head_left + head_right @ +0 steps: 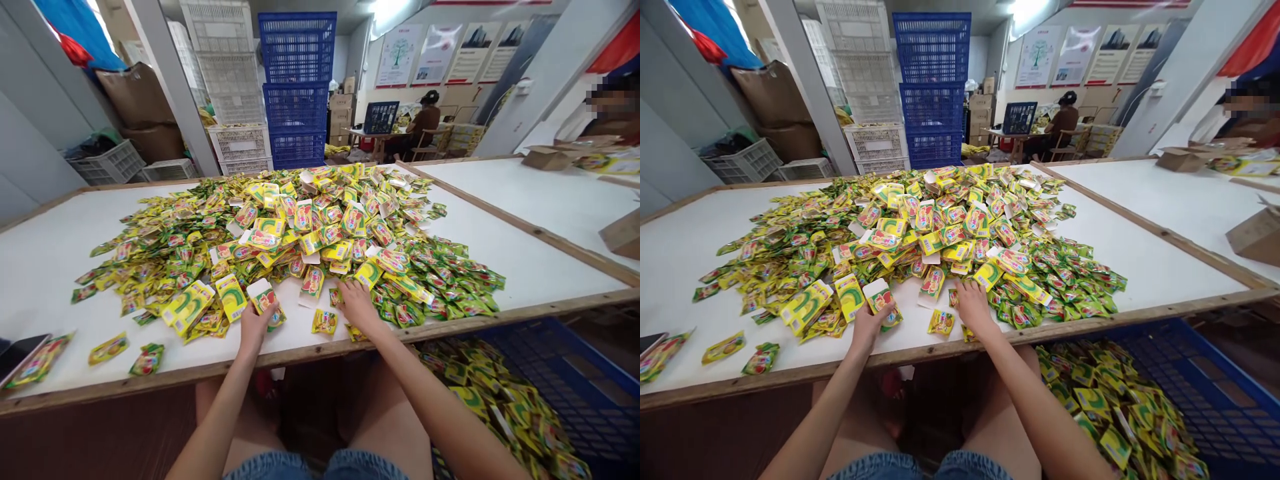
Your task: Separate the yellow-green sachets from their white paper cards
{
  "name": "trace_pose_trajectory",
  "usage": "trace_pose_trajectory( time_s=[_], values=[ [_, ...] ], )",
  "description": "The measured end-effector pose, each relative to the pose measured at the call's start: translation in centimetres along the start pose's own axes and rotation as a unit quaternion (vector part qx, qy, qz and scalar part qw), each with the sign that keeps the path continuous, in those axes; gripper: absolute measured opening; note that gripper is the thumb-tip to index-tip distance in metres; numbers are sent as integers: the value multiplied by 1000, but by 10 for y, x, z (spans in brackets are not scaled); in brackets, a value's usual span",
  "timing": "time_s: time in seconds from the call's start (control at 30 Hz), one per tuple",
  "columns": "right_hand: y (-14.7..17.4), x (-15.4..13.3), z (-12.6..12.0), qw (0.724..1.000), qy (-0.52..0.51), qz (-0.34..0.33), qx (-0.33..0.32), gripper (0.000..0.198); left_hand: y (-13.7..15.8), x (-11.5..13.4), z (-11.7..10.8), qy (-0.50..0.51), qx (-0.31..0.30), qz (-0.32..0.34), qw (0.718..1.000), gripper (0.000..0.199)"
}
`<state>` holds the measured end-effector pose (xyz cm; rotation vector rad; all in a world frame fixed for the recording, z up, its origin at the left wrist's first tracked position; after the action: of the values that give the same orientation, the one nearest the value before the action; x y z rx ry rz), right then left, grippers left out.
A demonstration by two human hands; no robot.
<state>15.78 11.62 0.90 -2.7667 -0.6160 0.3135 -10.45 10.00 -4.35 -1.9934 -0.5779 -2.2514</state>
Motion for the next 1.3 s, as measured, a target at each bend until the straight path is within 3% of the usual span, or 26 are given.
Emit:
trace_pose_trajectory(
  time_s=[0.17,0.27,0.4,0.57,0.77,0.93,1.0,1.1,1.17,1.3],
  values=[
    [3,1,-8,1000,-15,11,23,9,3,-4,4,30,-28,-32,999,46],
    [2,-5,-25,992,-121,-17,33,9,10,-3,15,60,-78,-50,994,45],
    [-10,-28,-29,958,-267,-75,-72,15,17,0,20,84,-98,-81,988,43],
    [-27,-47,-7,933,-276,-138,-187,13,25,1,22,107,-124,-97,982,40],
    [-22,-45,25,967,-188,-69,-155,21,37,-5,33,86,-140,-112,980,36],
    [3,-52,33,967,-199,-26,-157,36,39,-7,45,16,-170,-97,981,32],
    [11,-57,38,952,-247,-17,-181,35,39,-7,46,-3,-178,-92,980,31],
    [13,-65,38,925,-328,-29,-189,18,40,-8,47,-7,-192,-93,977,30],
    [7,-68,26,900,-404,-35,-158,11,41,-7,47,-3,-202,-90,975,30],
    [-20,-65,-12,821,-570,2,-29,17,44,-6,51,-28,-234,-73,969,30]
  ],
)
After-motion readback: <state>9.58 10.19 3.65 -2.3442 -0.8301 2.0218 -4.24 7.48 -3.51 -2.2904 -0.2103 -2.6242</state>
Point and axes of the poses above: each hand's wrist, its own y-axis away from the middle knuckle, its own z-axis out of the palm, x = y × z, the point moved 8 cm from there along -y, towards the middle knuckle, and after that the axes turned 11 degrees about -z, right-handed, at the moved point
